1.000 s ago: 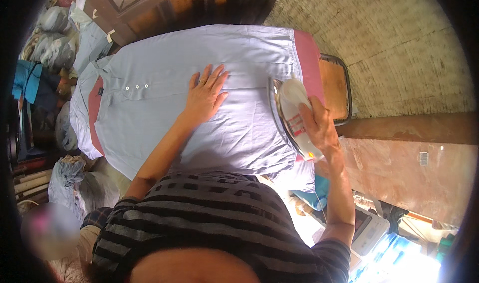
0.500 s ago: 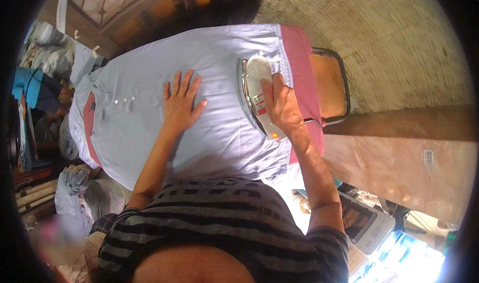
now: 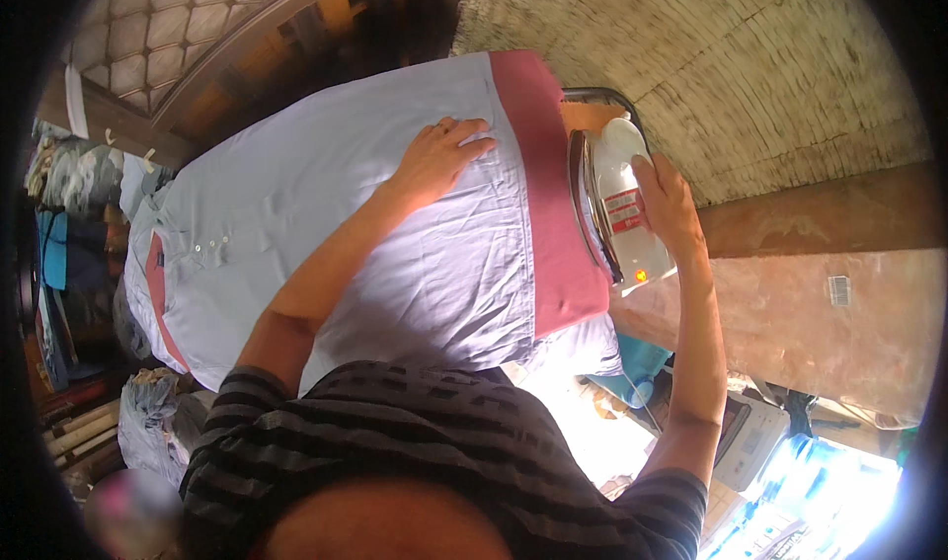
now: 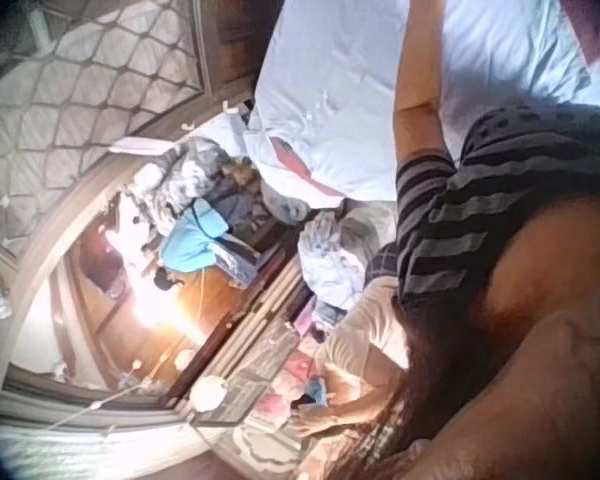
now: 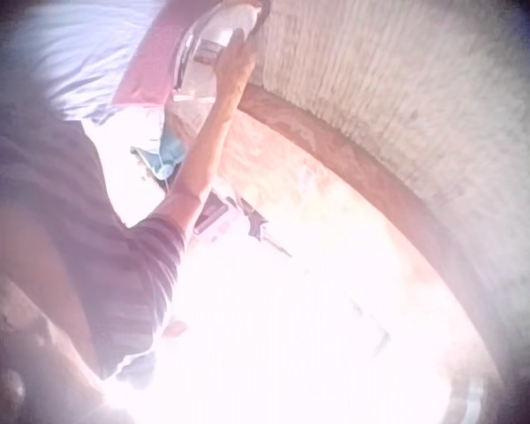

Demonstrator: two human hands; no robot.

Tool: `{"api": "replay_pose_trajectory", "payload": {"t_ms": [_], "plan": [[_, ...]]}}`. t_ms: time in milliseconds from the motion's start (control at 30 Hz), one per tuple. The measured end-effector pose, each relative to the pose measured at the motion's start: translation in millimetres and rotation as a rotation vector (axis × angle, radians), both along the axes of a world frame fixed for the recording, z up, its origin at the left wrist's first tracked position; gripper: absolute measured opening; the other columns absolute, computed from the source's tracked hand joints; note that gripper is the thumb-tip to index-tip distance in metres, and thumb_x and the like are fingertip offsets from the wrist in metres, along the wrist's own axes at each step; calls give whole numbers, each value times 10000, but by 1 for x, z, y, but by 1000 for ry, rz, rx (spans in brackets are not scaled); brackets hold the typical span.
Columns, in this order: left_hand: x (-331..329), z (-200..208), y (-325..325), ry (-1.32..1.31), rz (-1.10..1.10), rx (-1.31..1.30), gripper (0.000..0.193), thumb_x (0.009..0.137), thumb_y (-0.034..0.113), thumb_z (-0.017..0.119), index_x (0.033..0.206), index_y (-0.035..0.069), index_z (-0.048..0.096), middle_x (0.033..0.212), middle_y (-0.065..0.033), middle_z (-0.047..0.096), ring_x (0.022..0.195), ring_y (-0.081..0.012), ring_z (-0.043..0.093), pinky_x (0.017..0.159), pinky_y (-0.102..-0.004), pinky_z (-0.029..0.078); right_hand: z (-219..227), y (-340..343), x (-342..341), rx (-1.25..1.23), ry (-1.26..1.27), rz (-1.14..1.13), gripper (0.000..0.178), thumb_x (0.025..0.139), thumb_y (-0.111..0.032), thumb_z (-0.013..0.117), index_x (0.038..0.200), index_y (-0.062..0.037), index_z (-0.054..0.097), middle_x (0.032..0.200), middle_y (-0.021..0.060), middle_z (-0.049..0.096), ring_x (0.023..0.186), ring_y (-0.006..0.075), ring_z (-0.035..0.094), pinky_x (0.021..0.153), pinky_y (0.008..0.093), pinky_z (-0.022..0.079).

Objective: The person irons a light blue button-down shirt on an ironing board, using an iron to smooth the collar and front panels.

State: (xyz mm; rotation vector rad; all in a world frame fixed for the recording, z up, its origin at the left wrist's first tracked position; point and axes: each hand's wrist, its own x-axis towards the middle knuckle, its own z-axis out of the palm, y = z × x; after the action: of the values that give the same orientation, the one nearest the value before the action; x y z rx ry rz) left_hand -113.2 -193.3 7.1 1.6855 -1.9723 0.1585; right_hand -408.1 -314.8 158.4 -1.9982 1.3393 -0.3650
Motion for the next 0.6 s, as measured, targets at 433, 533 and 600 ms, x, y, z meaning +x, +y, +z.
{"api": "replay_pose_trajectory", "payload": {"t_ms": [433, 533, 600], "plan": [[-11, 46, -90, 19, -285, 389, 38, 870, 43, 655, 873, 57, 620, 933, -29, 586, 837, -270, 634, 740, -430, 544, -113, -117, -29, -518, -113, 280, 342, 1025, -358, 495, 899, -42, 524, 643, 83, 515, 499, 167, 497, 458, 355, 411], [-9, 35, -101, 67, -255, 477, 24, 883, 54, 649, 902, 51, 634, 980, -37, 595, 891, -260, 636, 763, -425, 541, -96, -100, -15, -470, -37, 146, 309, 1011, -345, 541, 1078, -45, 564, 840, 162, 592, 689, 243, 597, 596, 398, 482], [-5, 29, -106, 98, -262, 315, 46, 878, 51, 655, 922, 54, 641, 1006, -48, 595, 935, -258, 631, 785, -428, 534, -96, -96, -12, -906, 41, 91, 370, 996, -325, 583, 1237, -46, 557, 1009, 216, 614, 859, 320, 632, 733, 442, 513]]}}
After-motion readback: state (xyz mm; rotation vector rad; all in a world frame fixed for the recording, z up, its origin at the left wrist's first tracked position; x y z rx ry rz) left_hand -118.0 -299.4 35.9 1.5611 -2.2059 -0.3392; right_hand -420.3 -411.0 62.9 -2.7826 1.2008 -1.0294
